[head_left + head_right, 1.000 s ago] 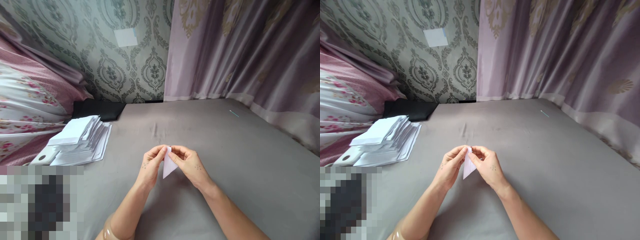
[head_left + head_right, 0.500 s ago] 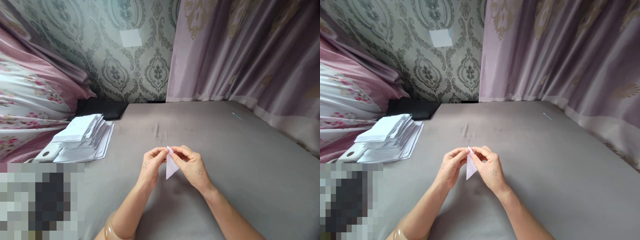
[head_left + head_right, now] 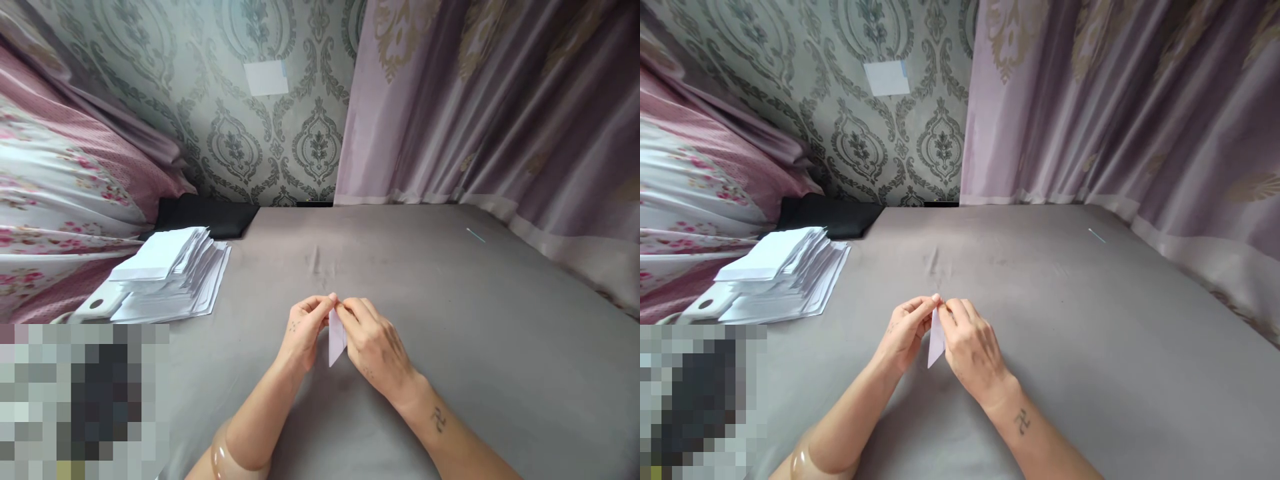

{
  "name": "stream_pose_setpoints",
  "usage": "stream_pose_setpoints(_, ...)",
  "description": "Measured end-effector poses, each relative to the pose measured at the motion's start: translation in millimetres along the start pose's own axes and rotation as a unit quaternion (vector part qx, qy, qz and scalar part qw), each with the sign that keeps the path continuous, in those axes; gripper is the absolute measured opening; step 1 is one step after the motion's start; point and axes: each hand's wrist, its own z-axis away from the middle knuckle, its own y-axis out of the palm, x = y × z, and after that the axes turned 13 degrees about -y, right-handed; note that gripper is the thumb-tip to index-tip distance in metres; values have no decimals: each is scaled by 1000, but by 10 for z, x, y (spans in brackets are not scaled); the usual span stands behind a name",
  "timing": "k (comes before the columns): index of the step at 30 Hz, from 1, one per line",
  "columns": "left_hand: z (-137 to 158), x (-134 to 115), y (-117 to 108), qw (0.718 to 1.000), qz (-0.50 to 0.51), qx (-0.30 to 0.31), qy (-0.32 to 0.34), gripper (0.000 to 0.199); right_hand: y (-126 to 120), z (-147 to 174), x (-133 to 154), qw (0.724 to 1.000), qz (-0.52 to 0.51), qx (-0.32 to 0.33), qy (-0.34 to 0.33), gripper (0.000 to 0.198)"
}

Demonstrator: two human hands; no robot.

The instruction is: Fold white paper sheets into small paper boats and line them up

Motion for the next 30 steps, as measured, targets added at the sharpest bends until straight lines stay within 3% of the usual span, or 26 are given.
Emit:
stream_pose_setpoints(3, -41, 24, -14, 1000, 1, 17, -3, 27, -19, -40, -39, 980, -166, -52, 94, 34)
stream_pose_setpoints(4, -45, 30, -8, 1000, -6, 16, 5, 27, -29, -57, -58, 952, -252, -76, 155, 30)
stream_pose_setpoints(6, -36, 41, 23, 999, -25, 4, 39, 25, -41, -86, -91, 862, -412, -102, 277, 30)
stream_pose_setpoints(8, -15, 53, 63, 996, -40, -17, 75, 23, -26, -100, -108, 782, -508, -99, 348, 37)
stream_pose_setpoints(9, -4, 61, 80, 995, -45, -26, 86, 23, -6, -101, -108, 759, -531, -101, 362, 39)
stream_pose_setpoints(12, 8, 91, 98, 994, -47, -45, 87, 27, 94, -89, -85, 736, -550, -131, 372, 42)
stream_pose_setpoints(19, -134, 202, -16, 998, 44, -53, -6, 36, 273, -49, -62, 730, -570, -117, 358, 40)
stream_pose_setpoints(25, -173, 118, -84, 998, 50, 23, -27, 36, 247, -23, -267, 684, -611, -112, 382, 35)
stream_pose_setpoints(30, -87, 48, -35, 996, 12, 65, -57, 33, 148, -22, -430, 622, -663, -145, 390, 28)
